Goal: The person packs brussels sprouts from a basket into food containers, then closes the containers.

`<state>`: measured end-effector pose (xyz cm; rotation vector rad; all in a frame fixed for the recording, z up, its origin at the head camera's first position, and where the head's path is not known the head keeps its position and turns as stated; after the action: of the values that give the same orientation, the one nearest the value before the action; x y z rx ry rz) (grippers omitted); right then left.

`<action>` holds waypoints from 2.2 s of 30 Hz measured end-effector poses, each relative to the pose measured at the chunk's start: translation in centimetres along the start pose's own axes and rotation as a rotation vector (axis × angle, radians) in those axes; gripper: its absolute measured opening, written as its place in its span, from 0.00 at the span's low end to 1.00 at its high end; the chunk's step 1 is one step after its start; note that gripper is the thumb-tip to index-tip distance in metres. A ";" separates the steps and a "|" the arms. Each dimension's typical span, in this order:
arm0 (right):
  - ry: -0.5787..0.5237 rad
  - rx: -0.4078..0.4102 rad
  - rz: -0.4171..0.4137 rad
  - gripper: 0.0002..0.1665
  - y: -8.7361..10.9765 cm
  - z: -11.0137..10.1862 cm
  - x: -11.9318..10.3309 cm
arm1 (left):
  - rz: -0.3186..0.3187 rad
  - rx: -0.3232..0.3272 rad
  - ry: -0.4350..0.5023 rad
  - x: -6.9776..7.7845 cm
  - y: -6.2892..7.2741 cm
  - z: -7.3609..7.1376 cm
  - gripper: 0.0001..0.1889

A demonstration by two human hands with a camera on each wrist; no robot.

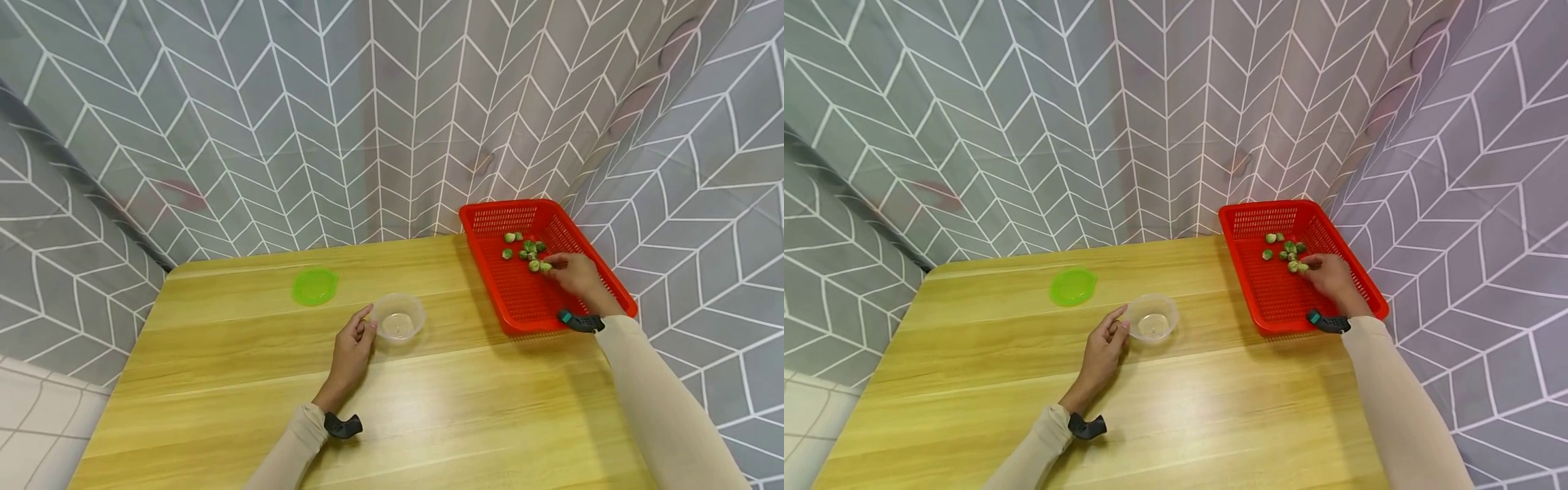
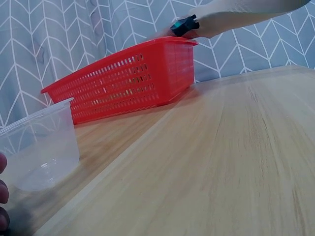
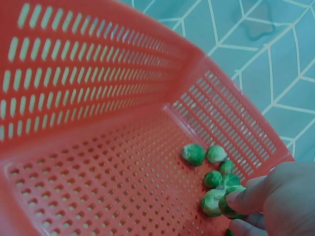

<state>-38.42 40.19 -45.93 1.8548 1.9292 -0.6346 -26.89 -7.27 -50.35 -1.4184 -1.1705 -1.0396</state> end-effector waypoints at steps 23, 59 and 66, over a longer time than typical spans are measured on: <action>-0.338 0.054 -0.179 0.21 2.4 1.0 -13.0 | -0.036 -0.003 0.075 -0.9 -0.2 0.1 0.23; -0.572 -0.189 -0.312 0.18 4.5 9.8 -21.8 | -0.054 0.016 0.058 -0.8 -0.2 0.0 0.21; -0.568 -0.202 -0.350 0.18 4.6 11.2 -22.8 | -0.031 0.020 0.066 -0.8 -0.3 0.1 0.21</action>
<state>-33.05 15.14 -42.43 1.0654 1.8421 -0.9157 -27.28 -7.24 -51.07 -1.3441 -1.1557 -1.0852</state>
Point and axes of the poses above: each hand's wrist, its own y-axis away from the middle knuckle, its own z-axis out of the palm, x = y × z, the point moved 7 cm from there along -y, towards the middle knuckle, and after that the axes turned 5 degrees about -z, right-handed, at the moved point
